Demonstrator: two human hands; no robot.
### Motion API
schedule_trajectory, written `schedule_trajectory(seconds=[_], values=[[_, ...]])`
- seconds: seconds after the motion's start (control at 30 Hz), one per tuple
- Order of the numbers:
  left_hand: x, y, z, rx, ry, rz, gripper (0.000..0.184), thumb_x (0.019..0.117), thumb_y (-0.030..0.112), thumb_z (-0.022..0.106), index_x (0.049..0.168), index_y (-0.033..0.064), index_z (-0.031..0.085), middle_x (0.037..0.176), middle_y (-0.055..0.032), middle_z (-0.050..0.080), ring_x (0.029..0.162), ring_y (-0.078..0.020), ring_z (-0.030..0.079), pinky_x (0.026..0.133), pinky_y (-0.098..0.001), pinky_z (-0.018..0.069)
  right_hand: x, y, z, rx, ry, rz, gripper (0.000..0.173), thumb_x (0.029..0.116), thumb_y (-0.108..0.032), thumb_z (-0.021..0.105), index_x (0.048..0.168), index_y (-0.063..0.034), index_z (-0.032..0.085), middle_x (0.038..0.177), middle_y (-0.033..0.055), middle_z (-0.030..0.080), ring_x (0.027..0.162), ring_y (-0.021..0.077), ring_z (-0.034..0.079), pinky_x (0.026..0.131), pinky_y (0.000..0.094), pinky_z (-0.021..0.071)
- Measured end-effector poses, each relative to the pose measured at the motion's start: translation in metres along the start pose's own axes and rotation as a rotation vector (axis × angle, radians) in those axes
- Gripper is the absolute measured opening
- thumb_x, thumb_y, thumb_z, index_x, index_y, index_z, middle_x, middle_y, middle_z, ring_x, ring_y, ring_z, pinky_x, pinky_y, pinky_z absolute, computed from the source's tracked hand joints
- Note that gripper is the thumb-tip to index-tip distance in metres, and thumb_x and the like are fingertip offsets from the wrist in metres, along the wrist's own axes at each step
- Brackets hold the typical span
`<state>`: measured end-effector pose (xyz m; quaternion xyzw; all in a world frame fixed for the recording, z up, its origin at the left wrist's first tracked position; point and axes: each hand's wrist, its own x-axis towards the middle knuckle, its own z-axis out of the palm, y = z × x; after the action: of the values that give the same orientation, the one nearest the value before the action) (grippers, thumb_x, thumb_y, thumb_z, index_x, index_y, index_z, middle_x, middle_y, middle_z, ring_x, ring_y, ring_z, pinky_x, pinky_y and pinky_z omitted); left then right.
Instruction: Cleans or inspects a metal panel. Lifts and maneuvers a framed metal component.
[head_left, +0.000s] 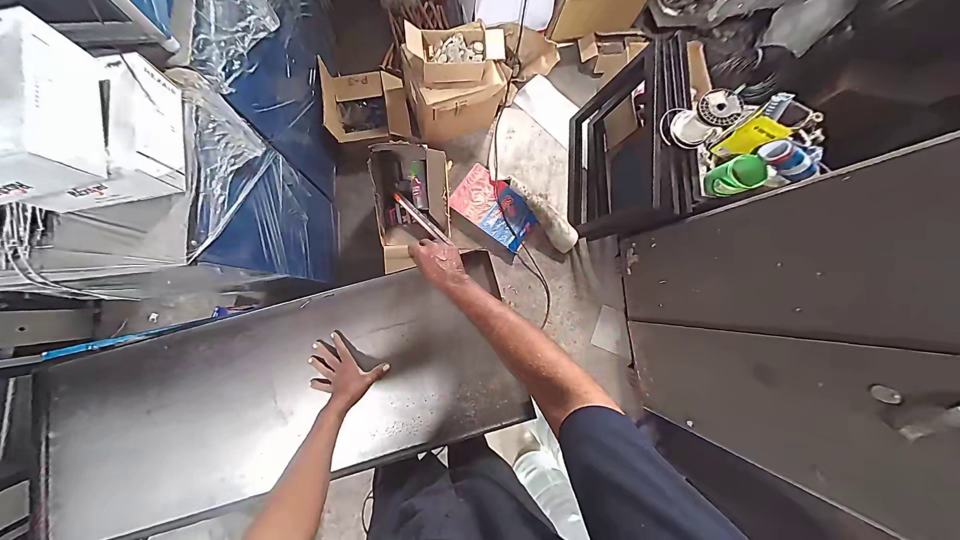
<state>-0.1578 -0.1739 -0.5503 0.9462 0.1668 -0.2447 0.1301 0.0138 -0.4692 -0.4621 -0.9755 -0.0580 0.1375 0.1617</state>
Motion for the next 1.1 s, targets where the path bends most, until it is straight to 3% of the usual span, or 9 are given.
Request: schedule_trajectory(seconds=[0.17,0.27,0.4,0.53,0.7,0.83,0.97,1.03,1.1], values=[[0.001,-0.001,0.000,-0.010,0.001,0.004,0.163,0.0426,0.086,0.081,0.166,0.0255,-0.007,0.168,-0.0227,-0.022,0.151,-0.0563,-0.017,0.104,-0.0891,0.0056,-0.005,0.009,-0.010,0.030,0.096,-0.054,0.022,0.1013,-0.015,0.059,0.120,-0.0160,0.069,0.115,0.0144,0.070,0.099,0.0381,0.070,0.072,0.0588,0.0576],[0.001,-0.002,0.002,-0.018,0.010,0.011,0.164,0.0412,0.086,0.081,0.166,0.0256,-0.006,0.168,-0.0227,-0.021,0.150,-0.0568,-0.017,0.103,-0.0899,0.0054,0.008,0.034,-0.059,0.213,0.267,0.119,0.026,0.1016,-0.023,0.058,0.125,-0.0174,0.069,0.114,0.0122,0.072,0.098,0.0343,0.072,0.080,0.0573,0.0590],[0.002,-0.002,0.001,-0.012,0.026,0.017,0.165,0.0398,0.087,0.081,0.166,0.0249,-0.006,0.168,-0.0226,-0.020,0.151,-0.0565,-0.016,0.103,-0.0901,0.0057,0.027,0.124,-0.095,0.563,0.477,0.420,0.033,0.1017,-0.030,0.059,0.126,-0.0094,0.067,0.111,0.0100,0.074,0.098,0.0229,0.074,0.091,0.0486,0.0600],[0.001,-0.002,0.003,-0.019,0.014,0.010,0.165,0.0396,0.088,0.080,0.166,0.0254,-0.006,0.168,-0.0229,-0.022,0.151,-0.0560,-0.018,0.104,-0.0897,0.0041,-0.001,0.211,-0.068,0.943,0.664,0.801,0.037,0.0930,-0.024,0.071,0.120,-0.0004,0.068,0.109,0.0179,0.072,0.097,0.0287,0.071,0.088,0.0497,0.0582],[0.000,-0.001,0.002,-0.013,0.010,0.002,0.165,0.0391,0.089,0.079,0.166,0.0248,-0.006,0.168,-0.0223,-0.021,0.151,-0.0562,-0.017,0.104,-0.0895,0.0053,-0.038,0.243,0.004,1.440,0.732,1.070,0.035,0.1009,-0.022,0.064,0.127,0.0004,0.059,0.103,0.0142,0.070,0.084,0.0218,0.069,0.073,0.0404,0.0600],[0.000,-0.001,0.001,-0.008,0.012,0.011,0.165,0.0398,0.089,0.079,0.166,0.0246,-0.006,0.168,-0.0223,-0.021,0.151,-0.0567,-0.017,0.103,-0.0898,0.0050,-0.029,0.236,0.000,1.594,0.848,0.971,0.028,0.1028,-0.019,0.060,0.123,0.0014,0.057,0.093,0.0128,0.068,0.075,0.0203,0.069,0.067,0.0371,0.0610],[0.000,-0.002,0.002,-0.015,0.017,0.012,0.164,0.0407,0.088,0.080,0.166,0.0247,-0.005,0.168,-0.0215,-0.022,0.151,-0.0560,-0.017,0.103,-0.0897,0.0042,-0.006,0.199,-0.059,1.131,0.817,0.718,0.037,0.0959,-0.019,0.067,0.125,0.0025,0.058,0.103,0.0183,0.069,0.085,0.0265,0.071,0.077,0.0460,0.0625],[0.001,0.000,0.002,-0.011,0.016,0.009,0.163,0.0422,0.087,0.080,0.166,0.0243,-0.005,0.168,-0.0220,-0.020,0.151,-0.0559,-0.016,0.104,-0.0894,0.0049,0.004,0.161,-0.079,0.923,0.726,0.496,0.032,0.1001,-0.024,0.061,0.121,-0.0004,0.062,0.095,0.0143,0.072,0.079,0.0238,0.072,0.074,0.0459,0.0630],[-0.001,-0.002,0.001,-0.003,0.016,0.009,0.162,0.0418,0.088,0.079,0.166,0.0248,-0.004,0.168,-0.0224,-0.020,0.151,-0.0558,-0.015,0.105,-0.0888,0.0053,0.008,0.115,-0.090,0.701,0.548,0.304,0.030,0.1026,-0.021,0.057,0.125,-0.0017,0.063,0.103,0.0123,0.073,0.088,0.0220,0.074,0.083,0.0449,0.0628]])
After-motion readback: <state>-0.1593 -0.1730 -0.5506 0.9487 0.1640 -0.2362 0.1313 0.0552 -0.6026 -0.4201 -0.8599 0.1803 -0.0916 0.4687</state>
